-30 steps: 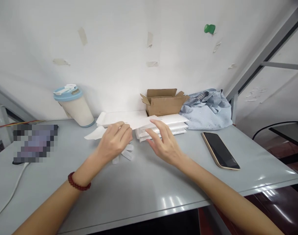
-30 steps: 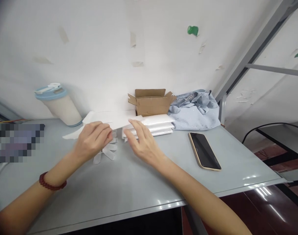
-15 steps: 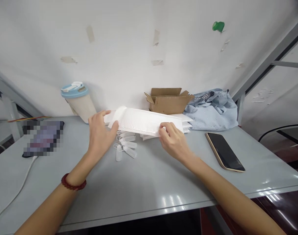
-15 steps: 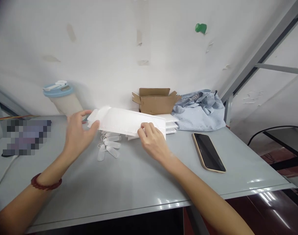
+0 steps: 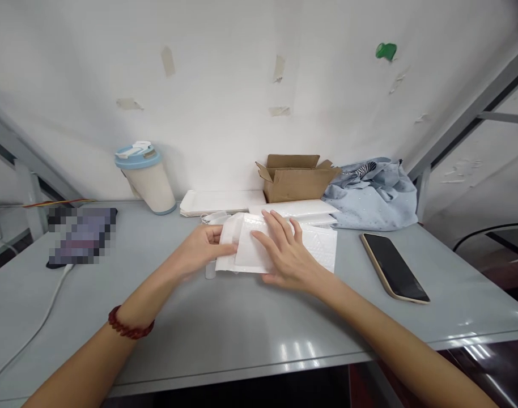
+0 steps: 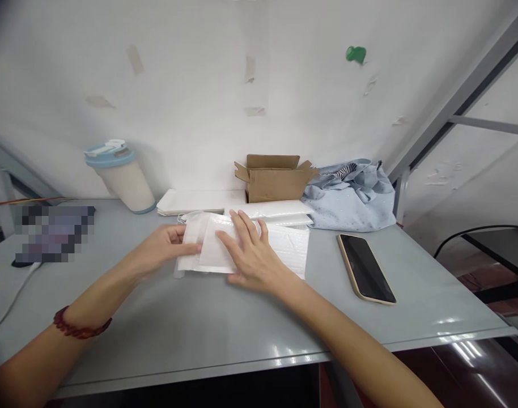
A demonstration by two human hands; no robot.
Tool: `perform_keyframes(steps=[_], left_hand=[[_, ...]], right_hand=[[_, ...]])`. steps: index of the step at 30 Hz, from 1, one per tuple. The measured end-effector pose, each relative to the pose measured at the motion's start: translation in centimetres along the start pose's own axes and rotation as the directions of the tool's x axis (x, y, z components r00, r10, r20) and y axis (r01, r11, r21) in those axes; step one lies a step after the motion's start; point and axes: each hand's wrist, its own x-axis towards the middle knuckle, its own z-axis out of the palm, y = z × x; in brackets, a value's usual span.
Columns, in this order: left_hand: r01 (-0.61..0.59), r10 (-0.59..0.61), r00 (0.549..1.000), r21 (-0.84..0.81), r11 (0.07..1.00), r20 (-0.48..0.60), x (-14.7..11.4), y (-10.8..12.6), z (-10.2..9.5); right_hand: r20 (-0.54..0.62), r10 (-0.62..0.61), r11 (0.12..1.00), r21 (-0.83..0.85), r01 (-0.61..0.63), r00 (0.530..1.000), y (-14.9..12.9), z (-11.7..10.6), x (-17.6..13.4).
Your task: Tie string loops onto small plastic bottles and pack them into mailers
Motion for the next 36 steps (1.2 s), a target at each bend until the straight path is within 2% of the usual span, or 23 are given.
perform_keyframes(steps=[4, 12, 16, 18, 21, 24, 28, 36], left_hand=[[-0.024, 0.018, 0.998, 0.097, 0.995, 0.061, -0.1, -0.2, 0.9], [-0.063, 0.083, 0.995, 0.307, 0.950, -0.054, 0.2, -0.6, 1.0], [-0.048, 0.091, 0.990, 0.349, 0.936, -0.107, 0.2, 0.4, -0.2], [-0.028, 0.097, 0.980, 0.365, 0.930, -0.171, 0.2, 0.7, -1.4], [0.001, 0.150, 0.951, 0.488, 0.873, -0.269, 0.2, 0.6, -3.5], [-0.015, 0.140, 0.972, 0.547, 0.837, -0.188, 0.2, 0.2, -5.0], [-0.025, 0.071, 0.996, 0.593, 0.805, -0.054, 0.3, -0.3, -5.5], [-0.025, 0.080, 0.995, 0.616, 0.788, -0.061, 0.9, -1.1, -4.5]], right_hand=[[-0.033, -0.003, 0.999, 0.050, 0.005, 0.999, -0.2, -0.1, -0.2], [-0.171, -0.067, 0.997, 0.028, 0.073, 0.983, -0.4, -0.3, -0.1], [-0.198, -0.042, 0.998, 0.047, 0.052, 0.979, 0.0, -0.5, 0.0], [-0.215, 0.013, 0.997, 0.079, 0.004, 0.977, 0.3, -0.7, 0.0], [-0.218, 0.102, 0.989, 0.123, -0.076, 0.971, 0.7, -1.0, 0.0], [-0.193, 0.147, 0.983, 0.141, -0.121, 0.970, 0.8, -1.1, 0.0], [-0.149, 0.161, 0.978, 0.153, -0.138, 0.976, 0.7, -0.8, 0.0], [-0.087, 0.172, 0.973, 0.170, -0.155, 0.981, 0.7, -0.3, 0.0]])
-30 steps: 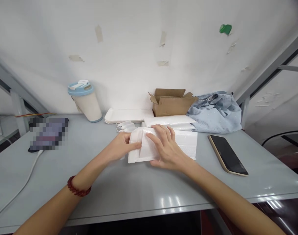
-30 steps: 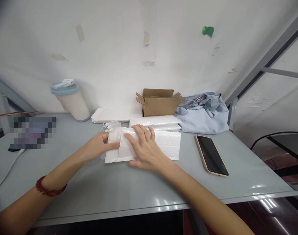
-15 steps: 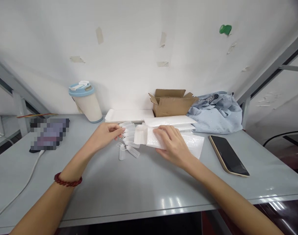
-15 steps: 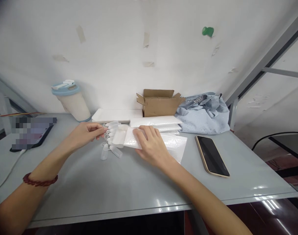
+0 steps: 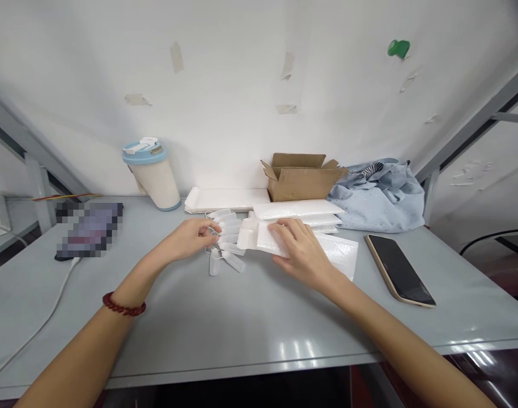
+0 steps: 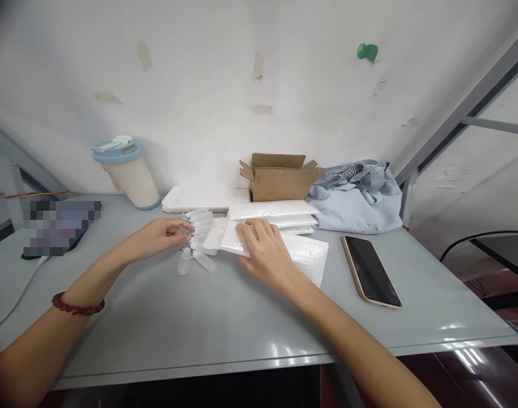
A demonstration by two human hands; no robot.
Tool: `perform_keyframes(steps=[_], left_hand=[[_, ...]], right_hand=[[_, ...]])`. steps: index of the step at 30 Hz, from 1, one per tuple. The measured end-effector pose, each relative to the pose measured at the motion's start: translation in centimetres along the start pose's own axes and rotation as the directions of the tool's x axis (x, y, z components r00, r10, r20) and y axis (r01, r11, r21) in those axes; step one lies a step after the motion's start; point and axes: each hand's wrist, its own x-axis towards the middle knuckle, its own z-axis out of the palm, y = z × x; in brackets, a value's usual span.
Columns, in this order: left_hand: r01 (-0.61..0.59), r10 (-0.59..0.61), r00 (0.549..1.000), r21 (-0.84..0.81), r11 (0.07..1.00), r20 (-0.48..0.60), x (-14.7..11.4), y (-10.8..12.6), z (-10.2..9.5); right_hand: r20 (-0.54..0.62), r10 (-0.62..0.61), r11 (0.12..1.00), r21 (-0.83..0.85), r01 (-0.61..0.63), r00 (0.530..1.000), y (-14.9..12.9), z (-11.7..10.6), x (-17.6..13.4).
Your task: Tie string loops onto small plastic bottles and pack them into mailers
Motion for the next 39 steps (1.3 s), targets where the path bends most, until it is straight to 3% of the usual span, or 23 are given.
perform_keyframes(steps=[5, 12, 18, 22, 27, 33, 39], left_hand=[[-0.007, 0.007, 1.000, -0.022, 1.000, -0.025, 0.1, 0.0, 0.2], [-0.014, 0.014, 1.000, -0.237, 0.972, -0.002, -0.9, 1.0, -1.9], [-0.087, 0.051, 0.993, -0.350, 0.933, -0.110, -1.5, 1.1, -2.8], [-0.131, 0.089, 0.989, -0.402, 0.906, -0.120, -1.5, 1.0, -2.7], [-0.148, 0.124, 0.989, -0.426, 0.892, -0.084, -1.5, 1.7, -1.8], [-0.119, 0.143, 0.989, -0.419, 0.900, 0.028, -1.4, 3.1, 0.7], [-0.221, 0.202, 0.975, -0.322, 0.920, -0.092, -1.6, 4.1, 3.3]], right_hand=[[0.018, 0.006, 1.000, 0.009, -0.006, 1.000, 0.2, 0.2, 0.0], [0.034, 0.018, 1.000, -0.003, -0.018, 0.999, 0.3, 0.1, 0.0], [0.038, 0.018, 1.000, -0.001, -0.018, 0.999, 0.3, 0.3, 0.0], [0.038, 0.019, 1.000, -0.003, -0.019, 0.999, 0.3, 0.3, 0.0], [0.039, 0.004, 1.000, 0.005, -0.004, 0.999, 0.2, 0.3, 0.0], [0.060, -0.027, 0.999, 0.035, 0.025, 0.998, -0.5, 0.3, -0.2], [0.075, -0.034, 0.997, 0.073, 0.028, 0.997, -1.0, 0.1, -0.2]])
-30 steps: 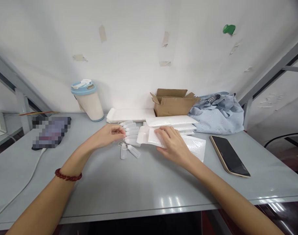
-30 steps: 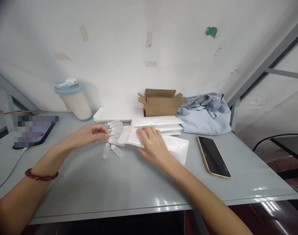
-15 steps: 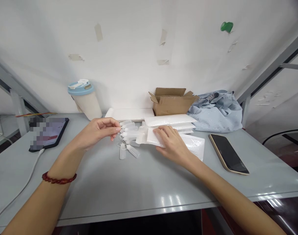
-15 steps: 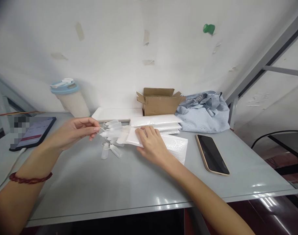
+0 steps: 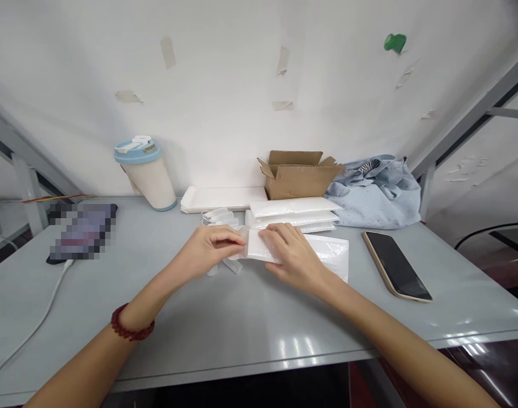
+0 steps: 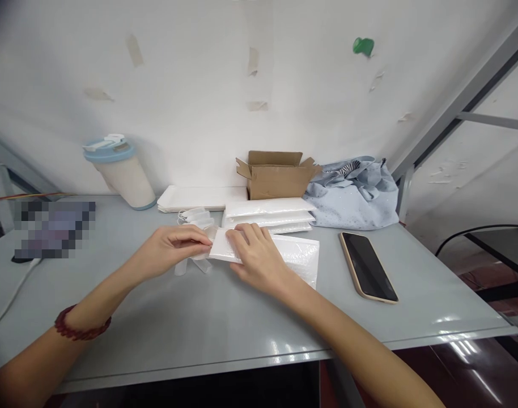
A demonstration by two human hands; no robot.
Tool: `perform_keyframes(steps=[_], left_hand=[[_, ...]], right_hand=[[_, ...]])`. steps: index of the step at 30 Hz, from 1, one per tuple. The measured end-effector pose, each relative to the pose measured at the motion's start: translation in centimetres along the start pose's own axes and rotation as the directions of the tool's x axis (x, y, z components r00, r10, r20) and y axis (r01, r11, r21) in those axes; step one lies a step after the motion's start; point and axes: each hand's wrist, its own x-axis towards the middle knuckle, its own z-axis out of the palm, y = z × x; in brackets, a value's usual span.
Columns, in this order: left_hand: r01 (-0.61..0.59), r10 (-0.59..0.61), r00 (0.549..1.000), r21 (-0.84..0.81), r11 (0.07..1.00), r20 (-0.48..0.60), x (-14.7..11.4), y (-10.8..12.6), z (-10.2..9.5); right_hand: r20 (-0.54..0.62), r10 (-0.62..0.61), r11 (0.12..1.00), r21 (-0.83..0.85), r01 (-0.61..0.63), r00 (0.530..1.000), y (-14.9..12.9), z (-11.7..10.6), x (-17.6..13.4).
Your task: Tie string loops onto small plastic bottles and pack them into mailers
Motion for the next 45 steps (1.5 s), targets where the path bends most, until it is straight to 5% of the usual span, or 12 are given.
perform_keyframes(steps=[3, 7, 11, 18, 26, 36, 45], left_hand=[[0.025, -0.025, 1.000, 0.000, 1.000, 0.003, -0.2, 0.3, 0.0], [0.112, -0.101, 0.983, 0.063, 0.992, -0.155, 0.0, 0.0, -2.1], [0.209, -0.149, 0.965, 0.293, 0.933, -0.215, 0.6, -1.8, -4.5], [0.325, -0.355, 0.935, 0.430, 0.842, -0.012, 1.1, -3.8, -5.4], [0.470, -0.488, 0.873, 0.305, 0.828, -0.021, 1.3, -4.0, -5.1], [0.421, -0.430, 0.902, 0.148, 0.895, 0.035, 0.9, -2.5, -5.8], [0.235, -0.221, 0.968, 0.123, 0.964, -0.118, -0.1, -1.2, -7.8]], right_hand=[[0.002, 0.001, 1.000, 0.006, -0.001, 1.000, 0.1, -0.1, 0.0], [0.000, 0.035, 0.999, 0.001, -0.035, 0.999, 0.4, -0.1, 0.1], [-0.002, 0.073, 0.997, -0.017, -0.073, 0.997, 0.8, 0.0, 0.1], [0.005, 0.085, 0.996, -0.022, -0.085, 0.996, 1.0, 0.1, 0.1], [0.001, 0.080, 0.996, -0.026, -0.080, 0.997, 1.0, 0.1, 0.1], [0.016, 0.088, 0.996, -0.031, -0.087, 0.996, 0.9, 0.0, 0.1], [0.027, 0.088, 0.995, -0.044, -0.087, 0.996, 0.8, 0.1, 0.1]])
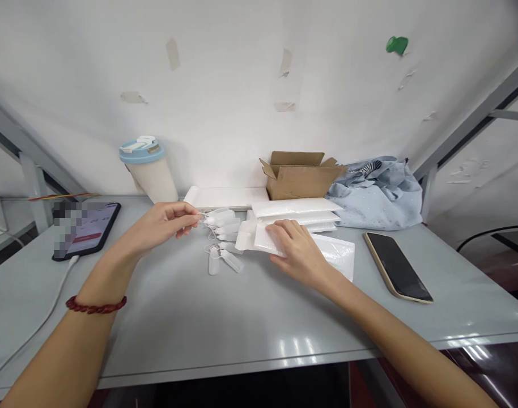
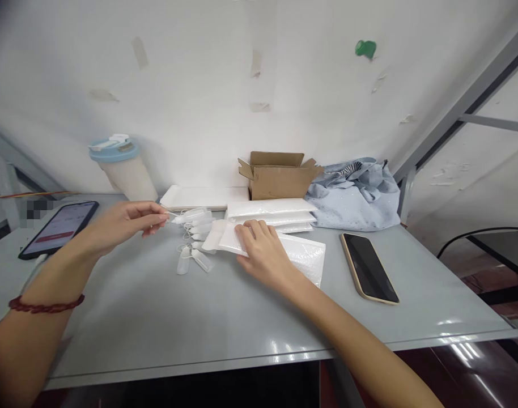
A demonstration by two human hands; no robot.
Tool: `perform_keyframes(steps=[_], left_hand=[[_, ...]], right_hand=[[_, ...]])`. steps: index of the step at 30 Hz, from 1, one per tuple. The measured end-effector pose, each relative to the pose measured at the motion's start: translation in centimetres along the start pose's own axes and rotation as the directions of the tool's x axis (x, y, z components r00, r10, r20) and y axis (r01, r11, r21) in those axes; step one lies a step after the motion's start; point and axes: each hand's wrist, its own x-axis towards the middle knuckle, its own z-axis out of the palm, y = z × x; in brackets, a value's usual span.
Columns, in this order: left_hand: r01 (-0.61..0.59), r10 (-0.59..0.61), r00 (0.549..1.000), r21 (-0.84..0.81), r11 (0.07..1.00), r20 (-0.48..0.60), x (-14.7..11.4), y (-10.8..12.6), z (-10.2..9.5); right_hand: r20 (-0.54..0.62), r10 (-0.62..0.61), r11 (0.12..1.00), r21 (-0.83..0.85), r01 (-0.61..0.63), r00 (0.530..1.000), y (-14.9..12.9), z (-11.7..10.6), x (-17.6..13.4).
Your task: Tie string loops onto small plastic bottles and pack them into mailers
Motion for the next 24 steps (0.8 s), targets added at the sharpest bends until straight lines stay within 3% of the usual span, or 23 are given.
perform_keyframes(steps=[7, 13, 15, 20, 24], left_hand=[[-0.066, 0.064, 0.995, 0.022, 0.998, 0.071, -0.8, 1.0, 0.6], [-0.119, 0.116, 0.973, 0.005, 0.993, 0.198, -0.9, 1.8, 2.6], [-0.124, 0.127, 0.976, -0.025, 0.992, 0.179, -0.8, 1.8, 3.4], [-0.123, 0.124, 0.992, -0.034, 0.992, 0.009, -0.8, 1.9, 4.3], [-0.136, 0.136, 0.990, -0.016, 0.991, -0.034, -0.8, 1.8, 4.5]], right_hand=[[0.022, 0.011, 1.000, 0.005, -0.011, 1.000, 0.1, 0.1, 0.0], [0.023, -0.005, 1.000, 0.017, 0.005, 1.000, -0.1, 0.2, -0.1], [0.018, -0.014, 1.000, 0.018, 0.013, 1.000, -0.2, 0.1, -0.1], [0.027, -0.018, 1.000, 0.019, 0.018, 0.999, -0.4, -0.1, -0.1], [0.022, -0.011, 1.000, 0.017, 0.011, 1.000, -0.4, -0.1, 0.0]])
